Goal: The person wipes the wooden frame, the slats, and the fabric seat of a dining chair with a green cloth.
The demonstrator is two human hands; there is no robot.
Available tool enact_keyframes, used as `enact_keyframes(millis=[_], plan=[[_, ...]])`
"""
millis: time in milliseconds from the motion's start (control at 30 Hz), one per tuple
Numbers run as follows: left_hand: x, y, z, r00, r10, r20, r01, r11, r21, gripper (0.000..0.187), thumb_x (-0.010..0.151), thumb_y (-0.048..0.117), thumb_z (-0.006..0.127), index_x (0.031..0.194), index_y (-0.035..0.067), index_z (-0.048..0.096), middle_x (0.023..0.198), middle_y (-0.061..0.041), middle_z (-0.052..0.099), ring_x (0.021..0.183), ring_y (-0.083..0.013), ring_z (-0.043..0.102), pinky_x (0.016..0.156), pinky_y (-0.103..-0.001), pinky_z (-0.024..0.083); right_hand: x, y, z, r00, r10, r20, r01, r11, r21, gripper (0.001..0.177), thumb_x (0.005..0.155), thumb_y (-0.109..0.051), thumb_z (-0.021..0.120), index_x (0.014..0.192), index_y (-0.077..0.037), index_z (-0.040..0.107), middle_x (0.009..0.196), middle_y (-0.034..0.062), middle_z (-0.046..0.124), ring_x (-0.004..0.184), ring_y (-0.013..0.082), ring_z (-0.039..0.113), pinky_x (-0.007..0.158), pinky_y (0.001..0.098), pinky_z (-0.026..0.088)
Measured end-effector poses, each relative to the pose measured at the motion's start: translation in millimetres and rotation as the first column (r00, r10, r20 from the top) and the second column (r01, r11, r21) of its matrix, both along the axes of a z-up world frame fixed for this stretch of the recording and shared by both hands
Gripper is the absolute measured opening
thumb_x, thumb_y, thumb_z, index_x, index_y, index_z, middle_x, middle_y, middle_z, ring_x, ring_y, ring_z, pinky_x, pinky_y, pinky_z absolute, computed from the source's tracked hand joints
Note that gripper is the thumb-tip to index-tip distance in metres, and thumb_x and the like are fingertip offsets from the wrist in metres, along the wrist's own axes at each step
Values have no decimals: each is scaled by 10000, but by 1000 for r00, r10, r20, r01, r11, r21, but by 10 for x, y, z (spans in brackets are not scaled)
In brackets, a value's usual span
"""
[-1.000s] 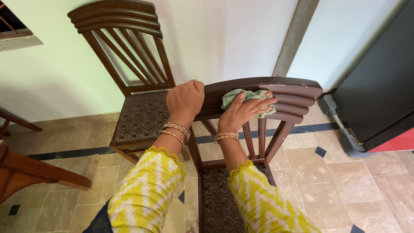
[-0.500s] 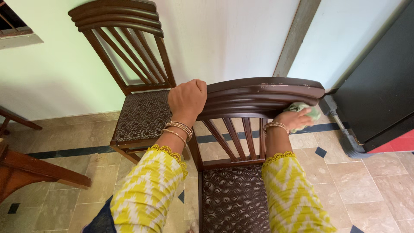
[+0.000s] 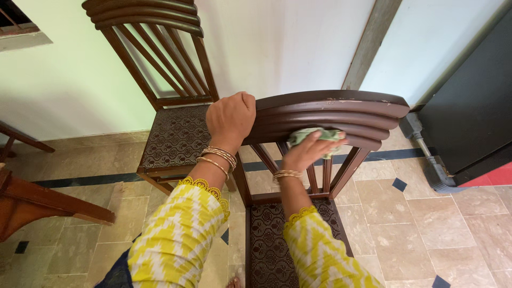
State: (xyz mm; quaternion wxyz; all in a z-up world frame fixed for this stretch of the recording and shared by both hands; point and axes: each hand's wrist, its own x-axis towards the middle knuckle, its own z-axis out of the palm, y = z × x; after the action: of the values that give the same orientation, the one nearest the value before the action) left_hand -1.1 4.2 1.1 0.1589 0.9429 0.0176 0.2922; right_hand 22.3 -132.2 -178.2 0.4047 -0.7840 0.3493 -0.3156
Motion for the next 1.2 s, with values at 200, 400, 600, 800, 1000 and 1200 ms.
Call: enact_keyframes(millis=[200,400,600,800,1000,1200], plan=[[-1,-28,18,998,10,59,-10,1000,3,486,964,316,436,643,90,722,589,-192,646,526,-393,629,545,-503,528,567,-1467,-661,800,-116,-588,-70,956,-285,918,875,-12,650,1622,-78,121,1642,313,9,1513,477,5,1220,520,237],[-6,-35,58,999,1,-52,-2,1000,-5,528,991,311,423,603,82,699,525,-162,609,449,-338,594,475,-454,506,1029,-2123,-1133,917,-280,-284,247,958,-146,999,866,111,685,1671,-164,160,1657,347,26,1510,490,34,1188,556,274],[14,-32,21,1000,7,-27,-8,1000,-17,498,973,301,436,615,87,709,541,-170,621,471,-353,611,512,-468,522,576,-570,-79,967,-114,226,122,992,-17,778,1043,-652,191,1672,-225,28,1755,177,-17,1603,496,-2,1235,715,218],[20,-10,-14,999,-14,51,14,1000,6,486,971,297,452,615,89,708,560,-186,631,512,-377,637,531,-487,531,-376,373,540,853,435,288,-263,835,-484,749,1106,-700,167,1687,-268,-22,1748,102,-72,1603,435,-112,1311,677,91],[9,-25,-6,1000,-5,28,6,1000,-12,478,967,295,457,624,87,716,552,-182,625,487,-370,623,517,-474,529,111,-520,332,934,222,281,-27,826,-562,686,1074,-676,24,1678,-351,10,1781,-6,-63,1605,300,-75,1338,575,61],[23,-34,-4,995,-12,95,11,1000,11,480,963,295,463,609,96,717,528,-170,614,463,-356,608,492,-470,518,369,-1174,455,900,81,428,85,932,-353,748,1080,-690,52,1698,-279,150,1786,27,99,1636,313,28,1373,610,104]])
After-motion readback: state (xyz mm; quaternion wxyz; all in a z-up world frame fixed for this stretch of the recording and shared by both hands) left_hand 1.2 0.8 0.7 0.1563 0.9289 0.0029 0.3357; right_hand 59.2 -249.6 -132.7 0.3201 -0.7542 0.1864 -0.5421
